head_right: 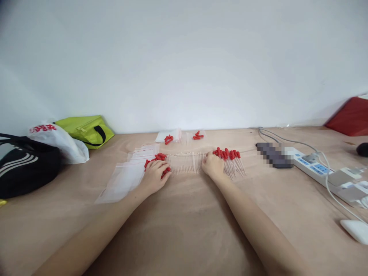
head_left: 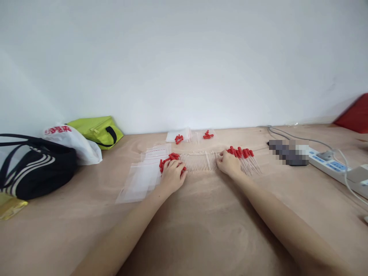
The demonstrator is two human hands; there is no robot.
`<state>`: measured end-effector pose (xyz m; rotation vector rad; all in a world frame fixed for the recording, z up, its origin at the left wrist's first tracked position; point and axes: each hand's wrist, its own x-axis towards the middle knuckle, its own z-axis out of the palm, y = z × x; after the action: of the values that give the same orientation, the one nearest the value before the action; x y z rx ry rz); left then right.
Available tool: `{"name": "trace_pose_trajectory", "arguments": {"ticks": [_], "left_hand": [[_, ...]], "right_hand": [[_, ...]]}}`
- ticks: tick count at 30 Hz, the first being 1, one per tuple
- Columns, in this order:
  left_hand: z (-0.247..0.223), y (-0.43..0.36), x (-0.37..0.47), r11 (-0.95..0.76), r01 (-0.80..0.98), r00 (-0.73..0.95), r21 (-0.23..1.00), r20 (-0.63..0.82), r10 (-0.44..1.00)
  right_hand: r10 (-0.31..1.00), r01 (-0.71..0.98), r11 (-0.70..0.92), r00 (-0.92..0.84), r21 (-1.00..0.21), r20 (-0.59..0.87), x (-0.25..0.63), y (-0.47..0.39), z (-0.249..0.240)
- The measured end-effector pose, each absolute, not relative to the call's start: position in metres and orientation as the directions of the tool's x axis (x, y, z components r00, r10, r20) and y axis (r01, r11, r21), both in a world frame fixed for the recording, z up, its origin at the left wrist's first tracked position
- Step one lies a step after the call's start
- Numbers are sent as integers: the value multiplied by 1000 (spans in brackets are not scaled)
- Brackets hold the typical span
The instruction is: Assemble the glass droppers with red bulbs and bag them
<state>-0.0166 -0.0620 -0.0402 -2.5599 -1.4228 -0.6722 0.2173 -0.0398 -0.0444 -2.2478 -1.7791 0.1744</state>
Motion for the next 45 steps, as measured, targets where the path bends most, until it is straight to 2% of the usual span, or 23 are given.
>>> {"name": "trace_pose_trajectory", "arguments": {"ticks": [3, 8, 10, 13, 15, 18, 21, 23, 26, 30, 37, 42, 45], "left_hand": [[-40, -54, -14, -538, 837, 459, 99, 408, 789], [-41, -52, -13, -541, 831, 438, 127, 450, 779], [-39, -54, -12, -559, 808, 391, 185, 540, 745], [-36, -61, -12, -628, 702, 313, 336, 646, 696], [-36, -68, -13, -633, 610, 283, 477, 615, 736], [-37, -80, -16, -545, 475, 252, 691, 486, 837], [-39, -86, -18, -498, 406, 278, 766, 416, 866], [-43, -87, -18, -517, 416, 287, 748, 431, 855], [-53, -87, -18, -523, 449, 263, 725, 452, 852], [-65, -86, -19, -521, 474, 271, 710, 445, 854], [-56, -89, -20, -660, 586, 369, 471, 570, 734], [-54, -90, -18, -675, 598, 428, 432, 539, 725], [-55, -90, -19, -672, 644, 431, 366, 552, 714]], "right_hand": [[959, 916, -278, 281, -290, -34, 210, -30, -40], [956, 912, -293, 287, -285, -64, 202, -26, -38], [957, 916, -288, 285, -281, -54, 201, -28, -36], [964, 929, -257, 266, -268, -2, 199, -34, -32], [980, 952, -143, 174, -270, 95, 198, -42, -31], [950, 951, 160, -76, -264, 302, 196, -60, -37], [858, 882, 415, -298, -224, 419, 191, -79, -47], [793, 822, 531, -395, -207, 465, 187, -89, -54], [733, 760, 607, -422, -233, 533, 183, -94, -61], [725, 740, 618, -407, -265, 556, 181, -93, -66], [732, 733, 626, -435, -267, 524, 181, -95, -68], [736, 726, 622, -414, -293, 535, 182, -96, -68], [734, 721, 623, -407, -303, 543, 182, -96, -67]]}}
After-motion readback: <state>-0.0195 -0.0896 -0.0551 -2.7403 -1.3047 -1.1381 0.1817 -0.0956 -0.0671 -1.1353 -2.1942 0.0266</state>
